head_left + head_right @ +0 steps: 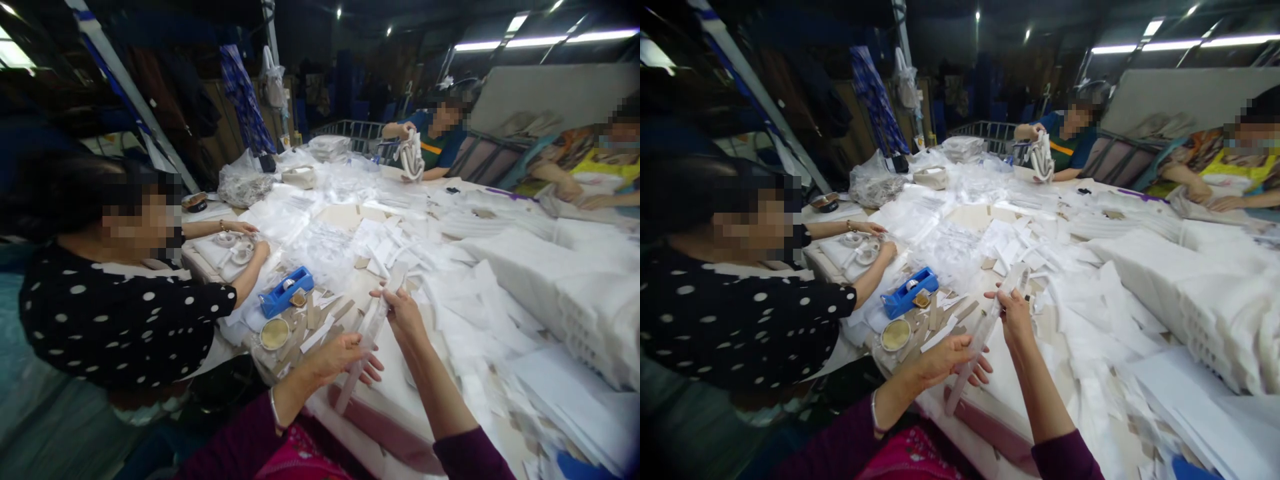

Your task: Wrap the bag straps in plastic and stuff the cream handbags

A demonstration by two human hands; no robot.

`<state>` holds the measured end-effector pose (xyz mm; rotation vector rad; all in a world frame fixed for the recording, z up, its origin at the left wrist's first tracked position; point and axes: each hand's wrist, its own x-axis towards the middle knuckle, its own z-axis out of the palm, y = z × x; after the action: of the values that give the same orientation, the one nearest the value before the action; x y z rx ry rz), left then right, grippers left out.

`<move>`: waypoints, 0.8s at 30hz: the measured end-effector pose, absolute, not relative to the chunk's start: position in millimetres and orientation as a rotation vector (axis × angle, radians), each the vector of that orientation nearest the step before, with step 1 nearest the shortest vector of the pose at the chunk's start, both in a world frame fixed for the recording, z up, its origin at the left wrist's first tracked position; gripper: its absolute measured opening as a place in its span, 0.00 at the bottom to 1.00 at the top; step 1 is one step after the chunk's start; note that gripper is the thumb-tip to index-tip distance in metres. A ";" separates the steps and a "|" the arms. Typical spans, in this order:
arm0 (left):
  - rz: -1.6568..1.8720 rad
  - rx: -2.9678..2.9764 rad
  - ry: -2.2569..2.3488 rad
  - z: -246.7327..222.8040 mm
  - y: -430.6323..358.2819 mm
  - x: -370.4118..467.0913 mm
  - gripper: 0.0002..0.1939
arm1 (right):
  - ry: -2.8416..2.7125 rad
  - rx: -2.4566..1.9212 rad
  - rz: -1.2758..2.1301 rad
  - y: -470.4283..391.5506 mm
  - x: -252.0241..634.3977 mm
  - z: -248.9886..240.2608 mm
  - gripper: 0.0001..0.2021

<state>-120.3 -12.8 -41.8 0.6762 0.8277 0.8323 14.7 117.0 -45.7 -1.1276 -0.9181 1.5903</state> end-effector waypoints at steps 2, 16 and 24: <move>0.853 0.645 0.866 -41.9 -14.0 -109.2 0.23 | -0.931 -1.129 1.588 114.3 19.3 -45.4 0.19; 0.941 0.545 0.836 -62.3 -10.0 -76.4 0.20 | -0.996 -1.135 1.622 106.2 38.3 -52.3 0.20; 1.274 0.487 0.752 -32.6 37.2 -102.7 0.14 | -1.066 -1.295 1.622 25.5 73.7 -37.3 0.24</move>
<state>-102.7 37.2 -32.6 0.4868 0.7523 1.2738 73.7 25.5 -37.3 -1.2955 -1.0664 1.6216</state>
